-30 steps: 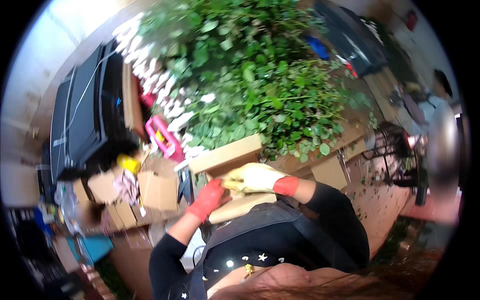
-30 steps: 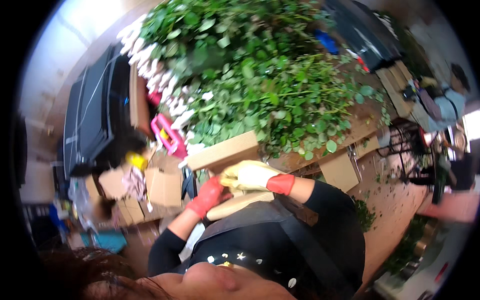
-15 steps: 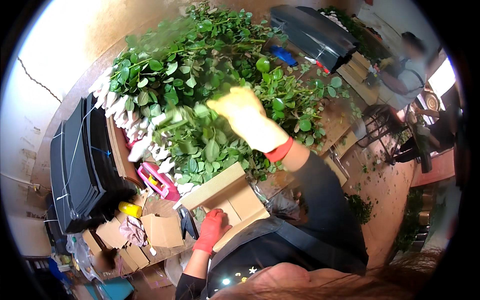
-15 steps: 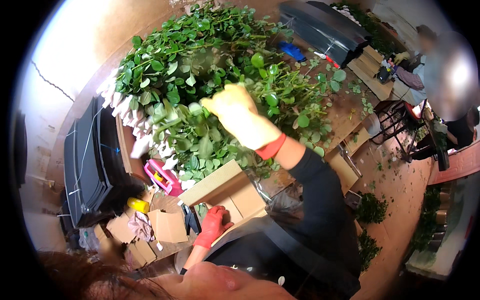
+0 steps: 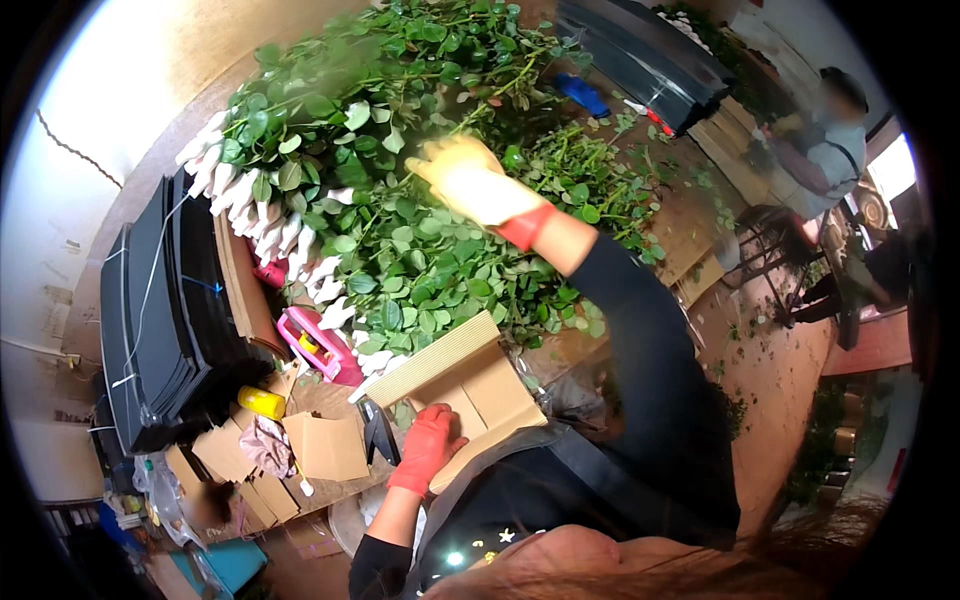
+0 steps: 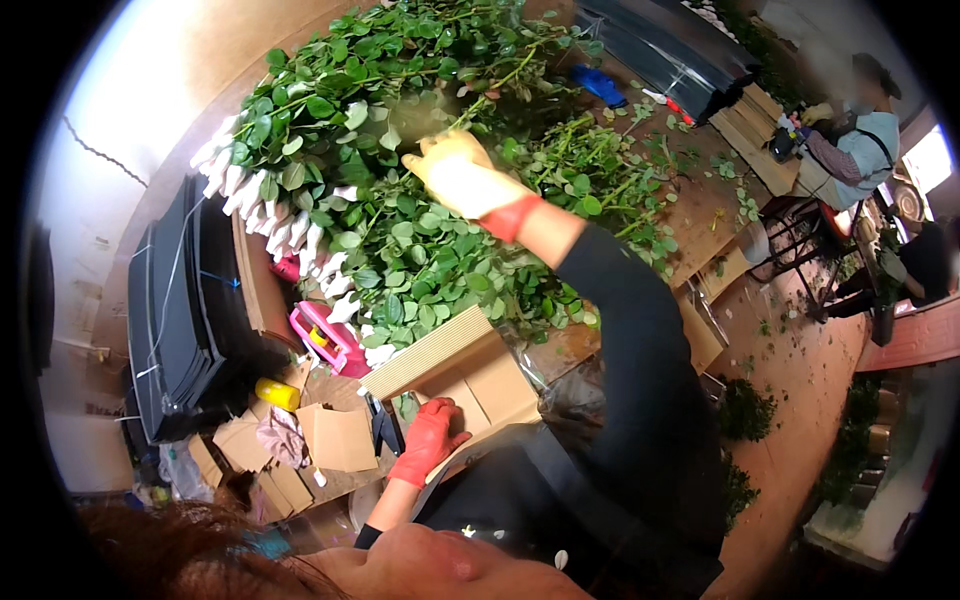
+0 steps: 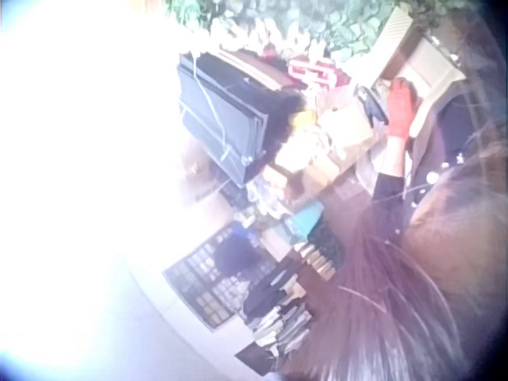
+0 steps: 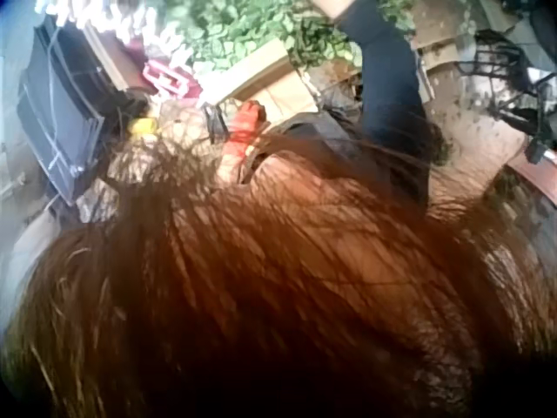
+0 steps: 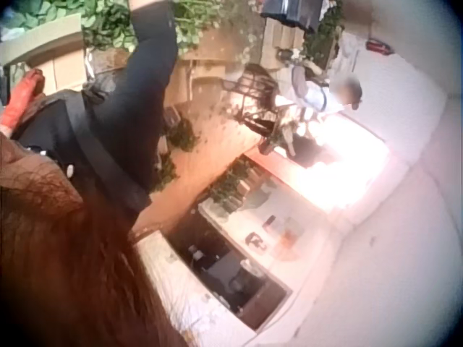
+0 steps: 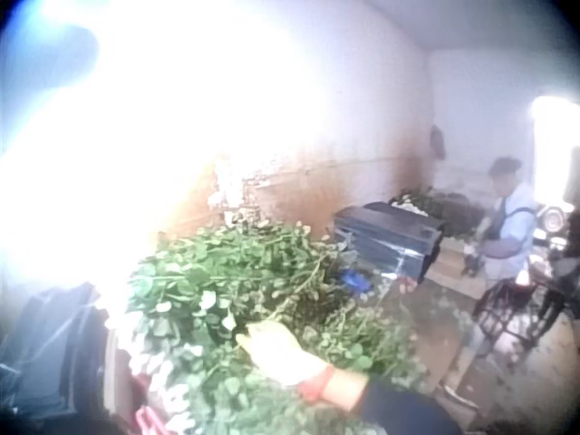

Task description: The person arranges white roses into a black plastic tray, placing them one by one into individual compartments. They then cover the tray with a clear plastic sheet and place a cardboard lid on top.

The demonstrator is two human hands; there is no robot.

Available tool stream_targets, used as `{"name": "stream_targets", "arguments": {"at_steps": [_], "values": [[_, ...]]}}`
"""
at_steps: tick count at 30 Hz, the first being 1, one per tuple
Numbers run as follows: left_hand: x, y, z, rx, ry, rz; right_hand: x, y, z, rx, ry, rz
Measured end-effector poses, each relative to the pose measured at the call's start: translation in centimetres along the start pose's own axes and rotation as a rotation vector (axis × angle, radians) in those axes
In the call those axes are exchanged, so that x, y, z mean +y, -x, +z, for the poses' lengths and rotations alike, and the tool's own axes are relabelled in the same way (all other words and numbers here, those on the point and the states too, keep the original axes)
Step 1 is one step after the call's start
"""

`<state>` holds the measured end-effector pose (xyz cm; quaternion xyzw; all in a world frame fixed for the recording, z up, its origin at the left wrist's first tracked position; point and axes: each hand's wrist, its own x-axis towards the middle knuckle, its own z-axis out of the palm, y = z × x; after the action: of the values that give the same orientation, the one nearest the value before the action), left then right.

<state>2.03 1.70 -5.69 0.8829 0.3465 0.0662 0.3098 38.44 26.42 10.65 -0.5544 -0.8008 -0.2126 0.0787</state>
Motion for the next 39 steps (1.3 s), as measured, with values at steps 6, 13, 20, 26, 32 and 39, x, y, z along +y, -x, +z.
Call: {"name": "stream_targets", "arguments": {"at_steps": [6, 13, 20, 26, 32, 39], "values": [[0.6, -0.4, 0.2, -0.012, 0.009, 0.002, -2.3, 10.2, -1.6, -0.394, -0.116, 0.322], [-0.3, 0.4, 0.3, -0.028, -0.026, -0.023, -0.6, 1.0, -8.2, -0.256, 0.057, 0.297], [0.0, 0.2, 0.4, 0.106, 0.041, 0.056, 4.5, 2.7, -11.7, -0.354, -0.126, 0.044], [-0.5, -0.4, -0.4, 0.144, 0.023, 0.213, 3.0, 14.4, -18.6, 0.262, -0.344, -0.045], [-1.9, 0.3, 1.4, 0.05, 0.797, -0.255, -4.6, 26.3, -12.1, -0.418, -0.837, 0.022], [-0.1, 0.0, -0.8, -0.017, 0.076, 0.016, -6.4, 30.3, -3.1, -0.856, -0.439, -0.045]]}}
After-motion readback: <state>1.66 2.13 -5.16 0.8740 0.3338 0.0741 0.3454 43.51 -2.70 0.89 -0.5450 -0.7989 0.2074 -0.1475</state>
